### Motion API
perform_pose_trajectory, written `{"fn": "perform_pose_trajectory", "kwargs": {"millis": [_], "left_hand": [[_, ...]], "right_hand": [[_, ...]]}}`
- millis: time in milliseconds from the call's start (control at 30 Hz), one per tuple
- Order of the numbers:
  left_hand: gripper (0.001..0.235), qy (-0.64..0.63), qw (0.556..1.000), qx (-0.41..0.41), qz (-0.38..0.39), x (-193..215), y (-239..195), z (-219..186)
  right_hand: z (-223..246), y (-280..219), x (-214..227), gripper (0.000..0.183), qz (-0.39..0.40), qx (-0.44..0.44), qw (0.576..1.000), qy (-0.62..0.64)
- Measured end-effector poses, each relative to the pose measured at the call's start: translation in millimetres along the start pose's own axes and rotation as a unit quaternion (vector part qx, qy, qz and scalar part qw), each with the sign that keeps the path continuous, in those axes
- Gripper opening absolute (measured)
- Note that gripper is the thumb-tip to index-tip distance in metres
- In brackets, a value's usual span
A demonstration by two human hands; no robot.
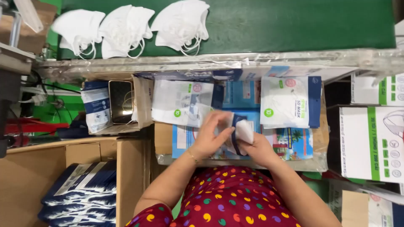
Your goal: Packaging face masks into plastic sleeves and then into cardboard boxes on a production line.
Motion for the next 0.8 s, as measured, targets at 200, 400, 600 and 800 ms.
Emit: {"fn": "perform_pose_trajectory", "kwargs": {"millis": [200, 400, 600, 800], "left_hand": [[0.013, 0.244, 0.954, -0.171, 0.02, 17, 0, -11], [0.012, 0.298, 0.921, -0.239, 0.072, -21, -2, -53], [0.011, 0.23, 0.963, -0.106, -0.094, 16, 1, 12], [0.023, 0.311, 0.93, -0.145, 0.133, -22, 8, -45]], "right_hand": [[55, -15, 0, 0.041, 0.025, 0.02, 0.984, 0.174], [14, -12, -25, 0.031, 0.074, 0.013, 0.973, -0.217], [98, -29, 19, 0.036, 0.036, 0.213, 0.976, -0.04], [110, -27, 29, 0.055, -0.004, 0.06, 0.995, 0.085]]}}
Point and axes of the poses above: each hand's wrist, its own y-axis towards the middle knuckle, its own x-axis out of the back of the hand, z = x × y, the point moved 7 cm from there along y, towards the middle knuckle, and after that the axes turned 4 degrees about -x, right-handed, at the moved point
